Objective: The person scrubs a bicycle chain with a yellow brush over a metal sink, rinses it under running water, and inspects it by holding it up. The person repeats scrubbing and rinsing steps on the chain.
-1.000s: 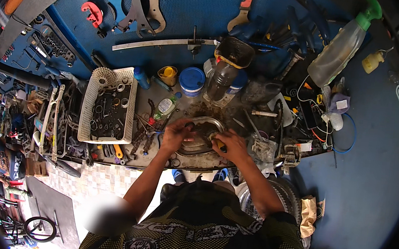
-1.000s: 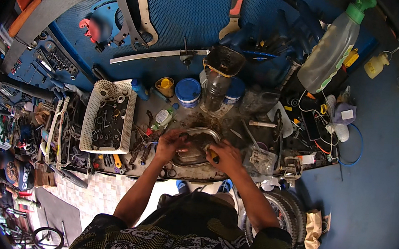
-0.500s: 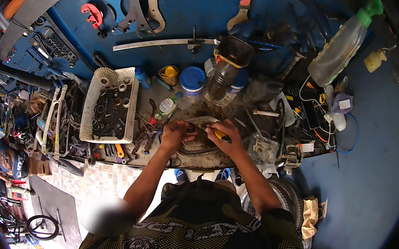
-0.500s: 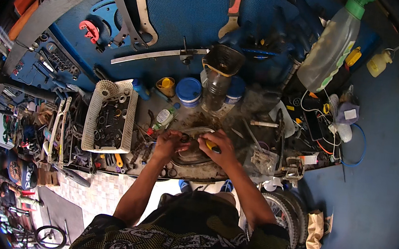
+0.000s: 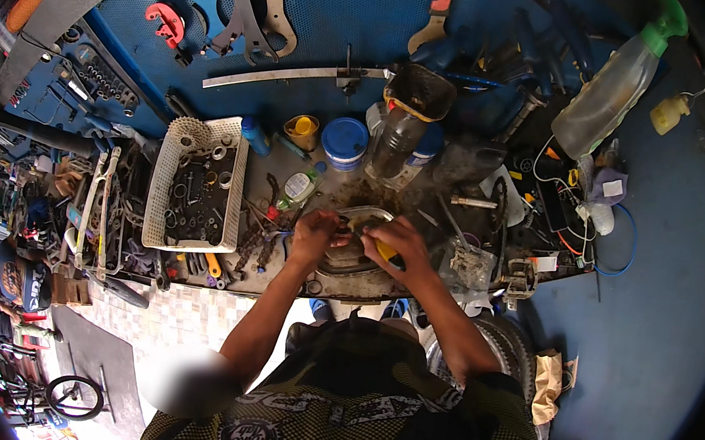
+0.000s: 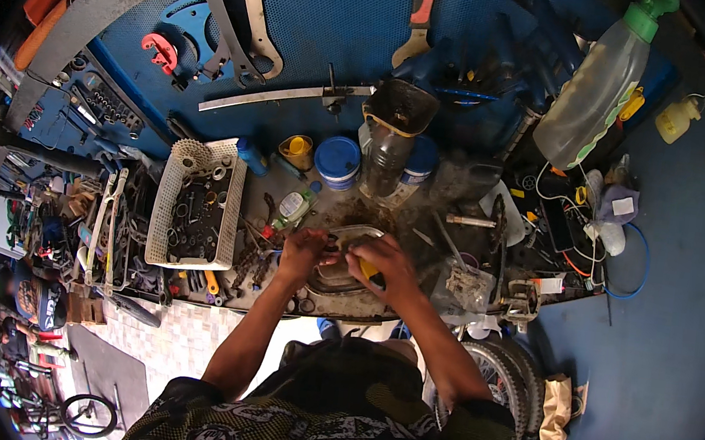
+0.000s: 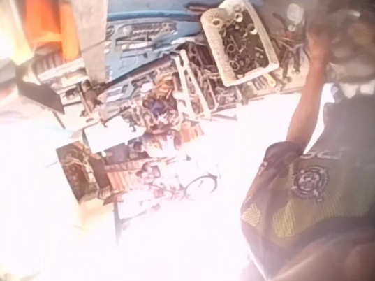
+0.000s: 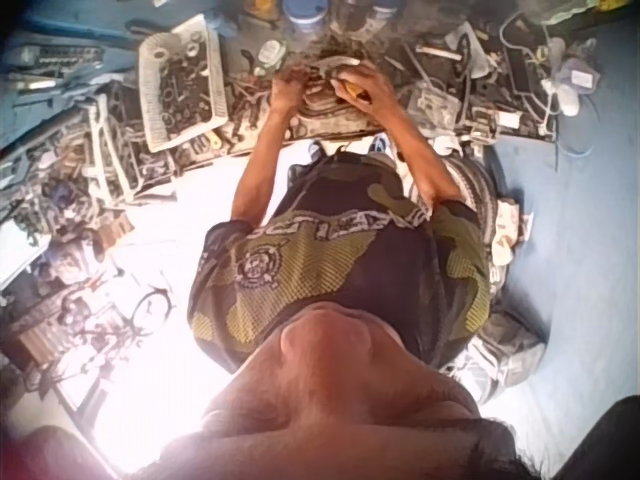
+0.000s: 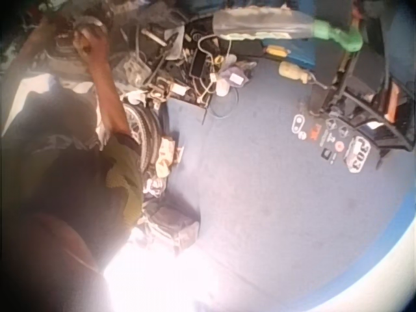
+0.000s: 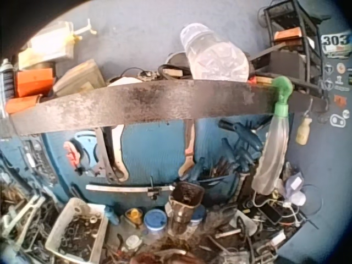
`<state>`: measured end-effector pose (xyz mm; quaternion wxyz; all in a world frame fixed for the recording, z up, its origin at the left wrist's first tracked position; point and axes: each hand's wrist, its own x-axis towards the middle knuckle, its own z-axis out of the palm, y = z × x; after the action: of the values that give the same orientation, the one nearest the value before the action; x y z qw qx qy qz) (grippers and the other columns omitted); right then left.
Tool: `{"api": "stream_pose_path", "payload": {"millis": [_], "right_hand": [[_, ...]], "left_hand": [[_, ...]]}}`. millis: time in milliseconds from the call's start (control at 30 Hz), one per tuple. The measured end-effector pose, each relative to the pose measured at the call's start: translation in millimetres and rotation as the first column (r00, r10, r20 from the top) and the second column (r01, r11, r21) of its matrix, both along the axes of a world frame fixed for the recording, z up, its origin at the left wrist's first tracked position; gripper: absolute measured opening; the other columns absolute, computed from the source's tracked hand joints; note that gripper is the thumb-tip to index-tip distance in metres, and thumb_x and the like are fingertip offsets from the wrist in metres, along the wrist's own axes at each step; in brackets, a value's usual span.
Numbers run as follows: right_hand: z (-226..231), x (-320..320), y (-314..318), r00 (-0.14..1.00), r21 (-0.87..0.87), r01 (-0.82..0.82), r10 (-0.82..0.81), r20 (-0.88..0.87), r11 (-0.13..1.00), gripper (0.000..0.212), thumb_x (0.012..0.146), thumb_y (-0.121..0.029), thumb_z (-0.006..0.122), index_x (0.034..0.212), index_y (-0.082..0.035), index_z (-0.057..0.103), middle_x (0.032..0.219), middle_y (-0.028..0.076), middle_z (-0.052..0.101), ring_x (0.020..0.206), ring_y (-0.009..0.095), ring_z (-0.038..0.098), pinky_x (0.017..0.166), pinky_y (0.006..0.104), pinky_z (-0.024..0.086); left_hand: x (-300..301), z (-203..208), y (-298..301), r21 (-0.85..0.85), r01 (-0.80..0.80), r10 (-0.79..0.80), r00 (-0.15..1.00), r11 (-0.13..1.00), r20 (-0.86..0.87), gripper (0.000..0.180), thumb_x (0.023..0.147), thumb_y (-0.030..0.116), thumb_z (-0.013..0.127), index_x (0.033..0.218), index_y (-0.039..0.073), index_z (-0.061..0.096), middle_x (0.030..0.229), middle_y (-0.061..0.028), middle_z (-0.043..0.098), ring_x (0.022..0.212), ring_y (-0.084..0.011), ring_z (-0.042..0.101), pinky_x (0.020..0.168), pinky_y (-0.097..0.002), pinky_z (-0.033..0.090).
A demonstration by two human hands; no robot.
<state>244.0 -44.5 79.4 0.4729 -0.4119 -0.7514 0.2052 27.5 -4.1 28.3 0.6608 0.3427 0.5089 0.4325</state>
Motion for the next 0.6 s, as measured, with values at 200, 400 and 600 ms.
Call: {"api": "stream_pose_path", "payload": {"millis": [200,400,600], "right_hand": [[-16,15,4,0.992,-0.099,0.105,-0.097,0.086,0.990,0.019,0.086,-0.013,0.084,0.102,-0.007,0.074,0.096,0.009,0.077,0.088,0.030,0.069,0.087,0.0417,0.054],[-36,25,3,0.966,-0.195,0.178,-0.133,0.222,0.965,0.021,0.089,-0.028,0.081,0.098,-0.009,0.074,0.093,0.009,0.076,0.084,0.029,0.068,0.089,0.0444,0.052],[-41,34,4,0.936,-0.242,0.238,-0.156,0.316,0.941,0.023,0.088,-0.029,0.081,0.097,-0.010,0.074,0.091,0.009,0.075,0.085,0.030,0.067,0.082,0.0426,0.054]], "left_hand": [[0,-3,1,0.019,0.067,-0.068,0.997,0.998,0.046,0.023,0.109,0.013,0.058,0.123,-0.006,0.064,0.107,-0.0142,0.070,0.084,-0.0255,0.077,0.074,-0.0357,0.067],[0,3,1,0.075,0.025,-0.031,0.995,0.997,0.090,0.026,0.108,0.008,0.059,0.130,-0.003,0.065,0.114,-0.0135,0.071,0.087,-0.0232,0.076,0.077,-0.0350,0.067],[3,-8,5,0.289,0.055,-0.028,0.995,0.956,-0.098,0.033,0.101,-0.003,0.063,0.133,-0.003,0.064,0.115,-0.0125,0.073,0.091,-0.0172,0.073,0.082,-0.0332,0.065]]}}
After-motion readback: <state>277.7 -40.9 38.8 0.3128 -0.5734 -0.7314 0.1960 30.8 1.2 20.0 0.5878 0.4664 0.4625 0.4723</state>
